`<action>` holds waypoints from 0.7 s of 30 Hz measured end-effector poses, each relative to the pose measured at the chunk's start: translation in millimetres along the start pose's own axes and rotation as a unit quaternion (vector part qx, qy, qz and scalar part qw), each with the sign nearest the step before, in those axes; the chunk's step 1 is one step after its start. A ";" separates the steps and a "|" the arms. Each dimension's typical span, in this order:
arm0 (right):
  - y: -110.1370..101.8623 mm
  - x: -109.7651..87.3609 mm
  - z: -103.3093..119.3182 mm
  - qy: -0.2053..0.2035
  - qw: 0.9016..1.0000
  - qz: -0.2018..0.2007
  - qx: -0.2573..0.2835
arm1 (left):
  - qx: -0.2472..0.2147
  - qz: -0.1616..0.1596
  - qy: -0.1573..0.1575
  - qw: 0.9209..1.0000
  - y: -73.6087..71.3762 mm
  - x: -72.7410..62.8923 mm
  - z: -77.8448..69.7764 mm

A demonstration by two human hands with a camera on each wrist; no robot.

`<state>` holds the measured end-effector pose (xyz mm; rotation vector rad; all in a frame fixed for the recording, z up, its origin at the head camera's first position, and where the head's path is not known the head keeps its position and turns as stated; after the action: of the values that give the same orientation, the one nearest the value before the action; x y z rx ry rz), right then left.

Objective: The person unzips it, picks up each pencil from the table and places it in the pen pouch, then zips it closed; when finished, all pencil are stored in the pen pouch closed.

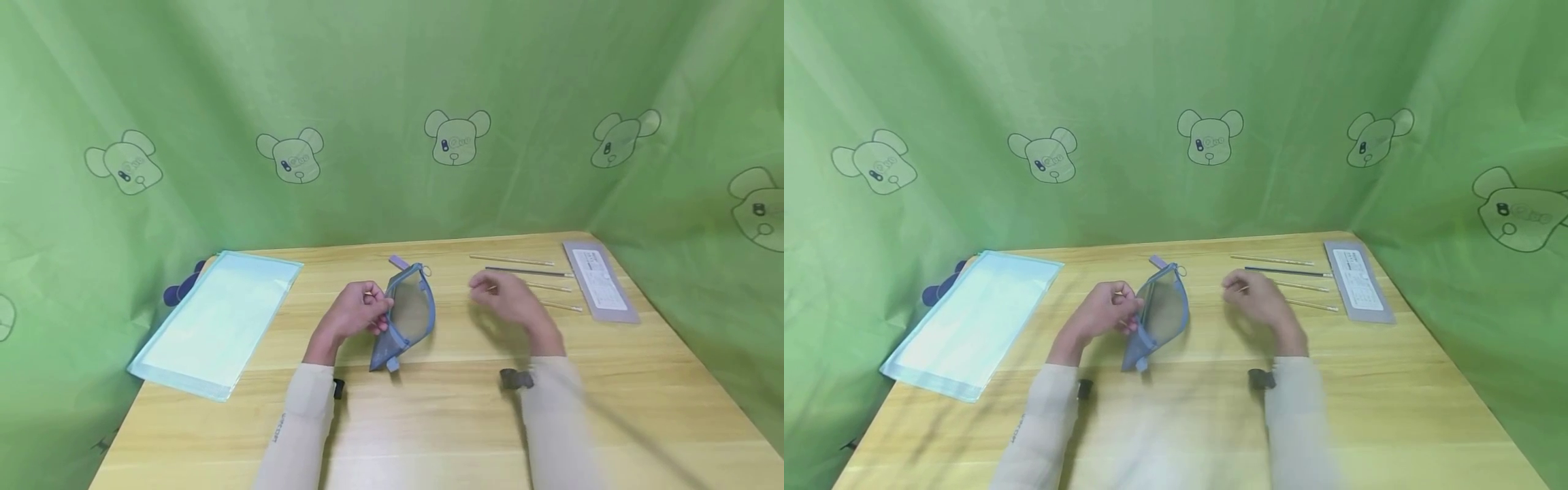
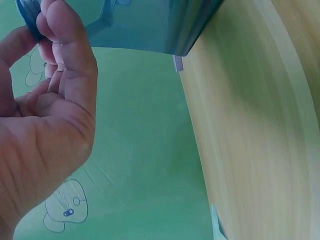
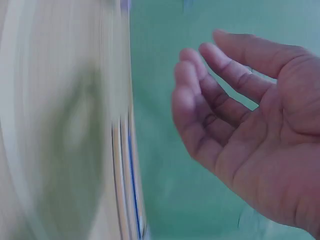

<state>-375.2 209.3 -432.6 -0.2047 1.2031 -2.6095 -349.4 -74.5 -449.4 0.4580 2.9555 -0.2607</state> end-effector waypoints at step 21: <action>-43.1 -42.6 -120.2 0.118 0.989 -0.028 -0.083 | 0.016 -0.001 0.006 1.000 -2.3 -4.6 -4.4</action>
<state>-370.2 335.8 -478.3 0.0417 1.5147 -2.6393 -346.3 -77.1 -444.0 0.4616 2.9670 -0.3068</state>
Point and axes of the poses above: each hand's wrist, its own x-axis towards the middle knuckle, its own y-axis out of the palm, z = x × y, the point moved 8 cm from there along x, towards the middle knuckle, and after that the axes turned 4 degrees about -x, right-handed, at the moved point
